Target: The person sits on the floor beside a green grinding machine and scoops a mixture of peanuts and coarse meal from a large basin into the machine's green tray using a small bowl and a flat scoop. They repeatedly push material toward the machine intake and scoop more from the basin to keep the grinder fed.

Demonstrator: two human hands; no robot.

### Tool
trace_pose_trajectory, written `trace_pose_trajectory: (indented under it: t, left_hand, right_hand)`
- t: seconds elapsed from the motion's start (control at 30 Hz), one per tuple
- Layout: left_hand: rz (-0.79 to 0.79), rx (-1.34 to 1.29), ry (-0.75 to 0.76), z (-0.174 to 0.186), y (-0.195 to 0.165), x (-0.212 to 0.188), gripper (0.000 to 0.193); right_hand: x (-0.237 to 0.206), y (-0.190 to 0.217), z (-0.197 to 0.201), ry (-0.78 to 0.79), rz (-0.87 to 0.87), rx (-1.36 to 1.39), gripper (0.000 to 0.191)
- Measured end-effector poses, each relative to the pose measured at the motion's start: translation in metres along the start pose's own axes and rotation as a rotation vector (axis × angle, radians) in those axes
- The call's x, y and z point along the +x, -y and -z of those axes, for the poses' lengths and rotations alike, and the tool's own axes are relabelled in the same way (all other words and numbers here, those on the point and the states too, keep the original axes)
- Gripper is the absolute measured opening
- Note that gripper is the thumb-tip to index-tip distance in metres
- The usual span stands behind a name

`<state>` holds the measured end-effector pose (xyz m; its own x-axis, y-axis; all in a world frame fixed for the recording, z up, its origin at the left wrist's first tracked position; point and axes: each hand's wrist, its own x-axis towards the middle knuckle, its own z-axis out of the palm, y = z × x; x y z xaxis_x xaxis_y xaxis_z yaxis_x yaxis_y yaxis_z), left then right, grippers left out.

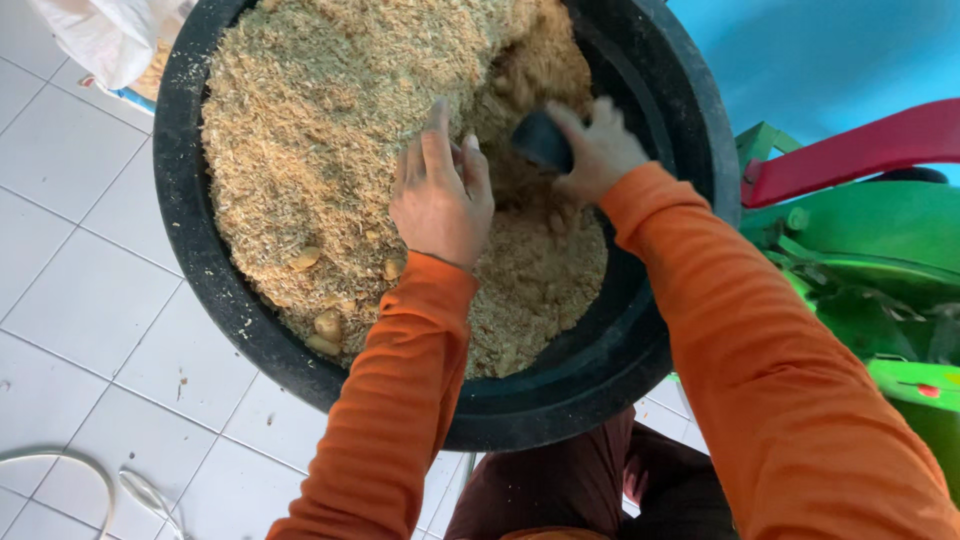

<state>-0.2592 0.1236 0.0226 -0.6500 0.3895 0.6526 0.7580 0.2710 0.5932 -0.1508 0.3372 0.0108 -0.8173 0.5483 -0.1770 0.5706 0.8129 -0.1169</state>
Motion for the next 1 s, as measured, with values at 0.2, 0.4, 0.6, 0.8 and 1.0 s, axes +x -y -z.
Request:
trace_pose_trajectory:
  t: [0.2,0.4,0.6,0.8,1.0]
  left_hand:
    - [-0.004,0.014,0.006,-0.001,-0.004,-0.002,0.049]
    - [-0.011,-0.041,0.033,-0.003,-0.005,-0.002,0.046]
    - [0.036,-0.062,0.035,-0.005,-0.002,-0.004,0.048]
    - [0.031,0.065,0.134,-0.019,0.007,-0.013,0.045]
    - [0.076,0.064,0.334,-0.028,0.014,-0.024,0.043]
  right_hand:
    - [0.049,0.02,-0.02,-0.474,0.058,-0.39,0.102]
    - [0.022,0.078,-0.052,-0.343,0.161,-0.132,0.073]
    - [-0.047,0.041,-0.021,0.15,0.292,-0.085,0.102]
    - [-0.028,-0.008,0.008,0.003,0.002,-0.017,0.082]
    - [0.02,-0.032,-0.021,-0.573,0.301,-0.35,0.09]
